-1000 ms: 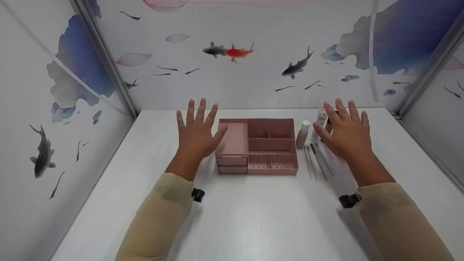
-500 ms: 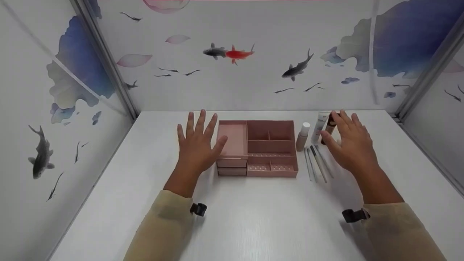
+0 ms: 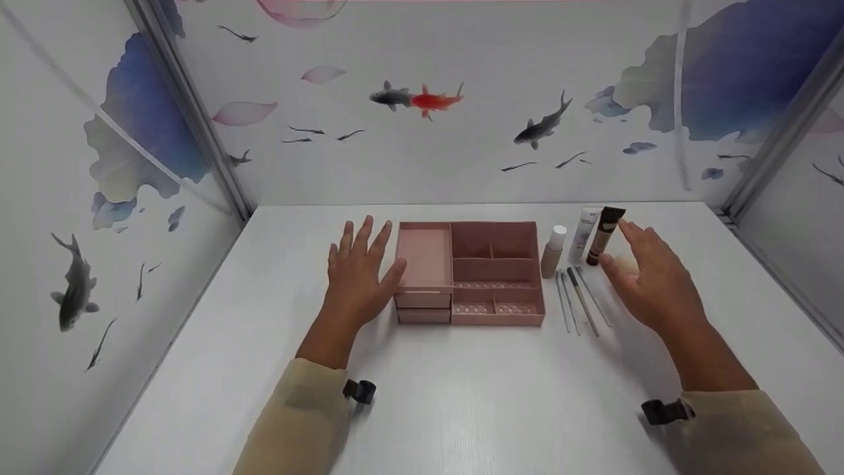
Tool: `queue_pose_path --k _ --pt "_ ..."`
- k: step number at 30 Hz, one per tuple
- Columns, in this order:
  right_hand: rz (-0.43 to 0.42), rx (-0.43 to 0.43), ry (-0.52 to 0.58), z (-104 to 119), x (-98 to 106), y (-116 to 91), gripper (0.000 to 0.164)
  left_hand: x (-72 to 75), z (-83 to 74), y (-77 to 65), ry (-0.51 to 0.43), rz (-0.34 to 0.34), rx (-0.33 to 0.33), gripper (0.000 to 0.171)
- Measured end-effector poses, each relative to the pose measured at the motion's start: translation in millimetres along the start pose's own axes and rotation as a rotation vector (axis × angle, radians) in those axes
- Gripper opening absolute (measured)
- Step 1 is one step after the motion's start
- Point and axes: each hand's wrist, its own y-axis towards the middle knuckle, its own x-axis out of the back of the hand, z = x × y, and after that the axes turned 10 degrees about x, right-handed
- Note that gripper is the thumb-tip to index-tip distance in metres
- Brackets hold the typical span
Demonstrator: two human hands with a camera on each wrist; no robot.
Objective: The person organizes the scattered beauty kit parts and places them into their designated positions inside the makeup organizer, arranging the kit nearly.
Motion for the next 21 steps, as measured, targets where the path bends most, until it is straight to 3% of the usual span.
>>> queue_pose_path --k 5,12,16,21 --pt "0.023 -0.063 0.038 -7 0 -6 0.084 -3.7 7.0 1.3 -0.224 0.117 0.002 0.073" --pt "-0.010 -0.093 0.127 -13 -4 -9 0.082 -11.0 17.4 6.5 -0.586 0.321 0.034 0.066" --pt "-0.010 -0.101 0.219 -20 -11 -9 0.081 -15.0 21.7 8.0 -0.702 0.411 0.050 0.063" --pt "0.043 -0.127 0.326 -29 -23 -9 0.081 -20.8 26.9 5.7 -0.768 0.467 0.080 0.063"
